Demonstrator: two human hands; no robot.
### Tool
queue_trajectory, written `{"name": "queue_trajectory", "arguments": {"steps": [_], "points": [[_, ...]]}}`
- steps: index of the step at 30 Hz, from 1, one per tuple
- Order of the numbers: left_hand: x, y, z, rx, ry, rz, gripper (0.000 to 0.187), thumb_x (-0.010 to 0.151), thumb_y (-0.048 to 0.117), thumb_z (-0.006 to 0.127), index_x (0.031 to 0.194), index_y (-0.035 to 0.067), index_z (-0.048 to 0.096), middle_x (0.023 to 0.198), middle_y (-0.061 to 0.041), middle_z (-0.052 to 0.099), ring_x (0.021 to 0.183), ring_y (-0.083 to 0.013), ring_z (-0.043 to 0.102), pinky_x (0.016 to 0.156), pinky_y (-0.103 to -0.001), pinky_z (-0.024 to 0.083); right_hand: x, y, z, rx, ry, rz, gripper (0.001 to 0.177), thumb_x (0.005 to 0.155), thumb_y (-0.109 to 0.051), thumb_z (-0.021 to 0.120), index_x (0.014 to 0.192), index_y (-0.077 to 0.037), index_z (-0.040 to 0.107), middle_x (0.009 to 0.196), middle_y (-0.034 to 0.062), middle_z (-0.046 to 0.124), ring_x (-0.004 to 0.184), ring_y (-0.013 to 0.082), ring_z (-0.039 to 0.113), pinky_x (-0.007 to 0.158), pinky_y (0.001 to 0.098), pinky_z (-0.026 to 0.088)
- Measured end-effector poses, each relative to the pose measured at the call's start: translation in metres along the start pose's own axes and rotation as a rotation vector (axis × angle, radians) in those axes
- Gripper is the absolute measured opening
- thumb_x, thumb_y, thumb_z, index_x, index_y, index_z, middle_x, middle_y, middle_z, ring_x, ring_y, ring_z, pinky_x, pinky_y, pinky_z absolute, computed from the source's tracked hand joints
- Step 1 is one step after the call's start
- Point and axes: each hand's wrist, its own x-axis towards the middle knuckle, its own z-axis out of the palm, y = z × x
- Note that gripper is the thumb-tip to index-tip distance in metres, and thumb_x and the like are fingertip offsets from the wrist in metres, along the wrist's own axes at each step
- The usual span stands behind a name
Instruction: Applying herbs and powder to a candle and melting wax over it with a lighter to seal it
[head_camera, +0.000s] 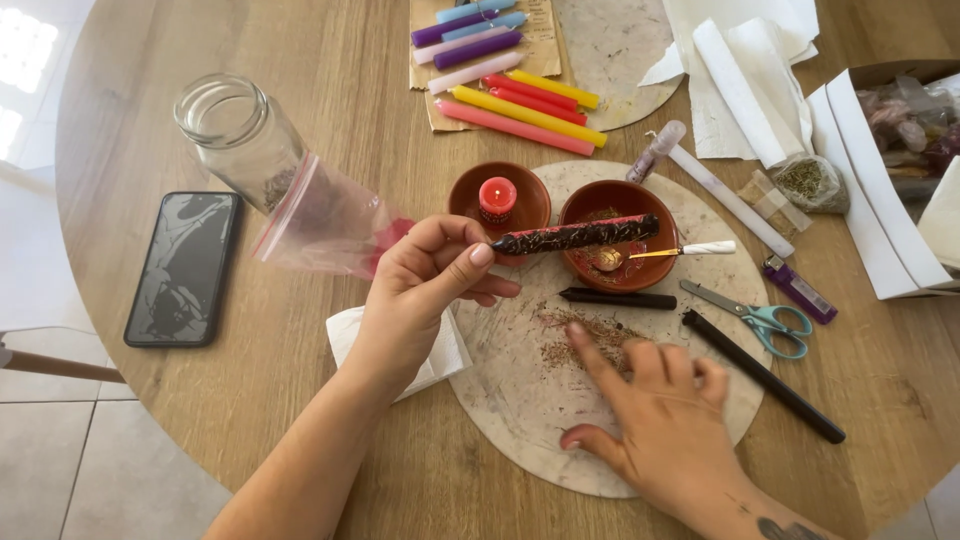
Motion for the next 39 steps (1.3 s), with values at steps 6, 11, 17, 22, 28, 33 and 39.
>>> {"name": "queue_trajectory", "arguments": {"steps": [6, 11, 17, 22, 28, 33, 39], "points": [[-0.002, -0.002, 0.002, 0.026, -0.03, 0.063, 0.01, 0.088, 0.014, 0.06, 0.093, 0.007, 0.055, 0.077, -0.003, 0.063, 0.075, -0.0218, 0.072, 0.062, -0.023, 0.049, -0.006, 0.023, 0.028, -0.079, 0.396, 0.003, 0.093, 0.067, -0.086, 0.016, 0.148, -0.04, 0.015, 0.107, -0.0009, 0.044, 0.092, 0.0207, 0.043, 0.079, 0.0416, 0.03], [-0.001, -0.009, 0.003, 0.037, -0.04, 0.057, 0.01, 0.087, 0.013, 0.061, 0.093, 0.007, 0.055, 0.078, -0.004, 0.063, 0.073, -0.0225, 0.072, 0.062, -0.023, 0.05, 0.007, -0.004, -0.003, 0.002, 0.169, -0.064, 0.091, 0.067, -0.085, 0.013, 0.148, -0.044, 0.0, 0.111, 0.0018, 0.041, 0.096, 0.022, 0.039, 0.081, 0.0433, 0.032], [-0.001, -0.011, 0.003, 0.047, -0.064, 0.063, 0.01, 0.088, 0.01, 0.061, 0.094, 0.006, 0.055, 0.079, -0.005, 0.063, 0.073, -0.0228, 0.072, 0.062, -0.022, 0.05, 0.002, 0.013, -0.001, -0.004, 0.106, 0.0, 0.095, 0.069, -0.086, 0.022, 0.149, -0.04, 0.002, 0.108, 0.0, 0.042, 0.098, 0.0202, 0.039, 0.086, 0.0419, 0.029], [-0.003, -0.011, 0.004, 0.04, -0.083, 0.068, 0.01, 0.088, 0.01, 0.06, 0.094, 0.005, 0.055, 0.081, -0.005, 0.062, 0.073, -0.0223, 0.072, 0.062, -0.022, 0.05, -0.014, 0.027, 0.023, -0.08, 0.567, 0.014, 0.089, 0.068, -0.083, 0.01, 0.145, -0.042, 0.027, 0.097, -0.0017, 0.046, 0.084, 0.0199, 0.045, 0.076, 0.0411, 0.031], [-0.002, -0.014, 0.007, 0.085, -0.097, 0.088, 0.01, 0.088, 0.011, 0.061, 0.094, 0.006, 0.055, 0.083, -0.005, 0.063, 0.074, -0.0217, 0.071, 0.062, -0.021, 0.049, -0.011, 0.0, 0.006, 0.022, 0.155, -0.2, 0.09, 0.066, -0.083, 0.0, 0.148, -0.047, -0.004, 0.108, 0.0031, 0.041, 0.093, 0.0213, 0.038, 0.079, 0.0444, 0.029], [-0.003, -0.015, 0.005, 0.066, -0.098, 0.071, 0.009, 0.088, 0.009, 0.06, 0.094, 0.005, 0.055, 0.082, -0.005, 0.062, 0.074, -0.0229, 0.072, 0.063, -0.021, 0.048, -0.009, 0.018, 0.01, -0.008, 0.087, -0.04, 0.091, 0.069, -0.087, 0.018, 0.148, -0.048, -0.005, 0.109, 0.0007, 0.041, 0.096, 0.0196, 0.039, 0.085, 0.0407, 0.03], [-0.003, -0.016, 0.006, 0.051, -0.14, 0.071, 0.008, 0.088, 0.008, 0.06, 0.094, 0.004, 0.056, 0.082, -0.005, 0.06, 0.075, -0.0216, 0.07, 0.064, -0.02, 0.049, -0.012, 0.047, 0.027, -0.061, 0.324, 0.052, 0.087, 0.065, -0.079, -0.001, 0.147, -0.049, 0.009, 0.101, 0.0001, 0.049, 0.09, 0.0175, 0.046, 0.083, 0.0406, 0.034]]}}
